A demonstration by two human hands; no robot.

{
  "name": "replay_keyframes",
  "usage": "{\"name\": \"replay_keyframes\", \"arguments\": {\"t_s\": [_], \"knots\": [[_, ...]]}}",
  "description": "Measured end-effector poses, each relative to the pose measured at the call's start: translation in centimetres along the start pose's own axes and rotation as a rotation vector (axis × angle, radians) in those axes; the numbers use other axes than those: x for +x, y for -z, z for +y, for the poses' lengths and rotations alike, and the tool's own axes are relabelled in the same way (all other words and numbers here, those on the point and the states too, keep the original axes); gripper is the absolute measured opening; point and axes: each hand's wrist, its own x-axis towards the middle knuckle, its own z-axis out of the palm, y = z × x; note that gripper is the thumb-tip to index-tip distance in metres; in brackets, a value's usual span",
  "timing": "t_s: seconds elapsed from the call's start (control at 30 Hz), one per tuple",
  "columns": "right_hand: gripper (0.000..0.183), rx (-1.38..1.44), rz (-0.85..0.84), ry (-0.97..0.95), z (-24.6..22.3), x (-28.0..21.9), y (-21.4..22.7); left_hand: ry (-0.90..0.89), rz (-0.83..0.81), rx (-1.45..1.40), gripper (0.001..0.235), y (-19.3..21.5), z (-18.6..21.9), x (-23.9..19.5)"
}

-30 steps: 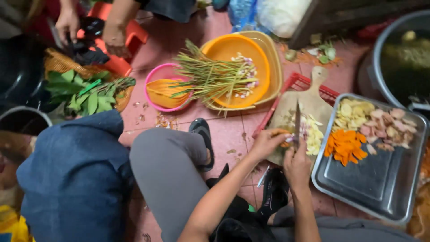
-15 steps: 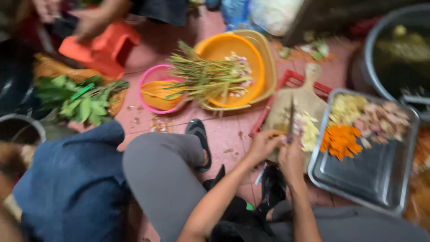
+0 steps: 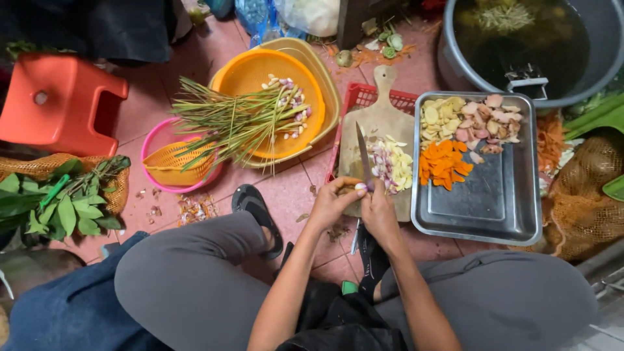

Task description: Chopping shallots and lemongrass on a wooden board while sitting on the floor.

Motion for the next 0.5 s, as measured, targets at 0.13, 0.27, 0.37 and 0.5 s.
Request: {"name": "replay_keyframes", "arguments": {"t_s": [0.13, 0.27, 0.37, 0.5], "knots": [[0.032, 0.138, -0.027, -0.001, -0.5, -0.1, 0.4, 0.09, -0.065, -0.072, 0.027, 1.3, 0.0, 0.3], [0.037, 0.465, -0.122, -0.264, -0.7, -0.1, 0.8, 0.134, -0.058, -0.257, 0.027, 0.9, 0.1, 0.3], [0.038, 0.536, -0.153, -0.349, 0.0, -0.4, 1.1, -0.008, -0.041, 0.016, 0.024, 0.1, 1.7, -0.1], [0.033, 0.635, -0.208, -0.383, 0.5, -1.0, 1.6, -0.042, -0.048, 0.236, 0.03, -0.4, 1.3, -0.4]]}}
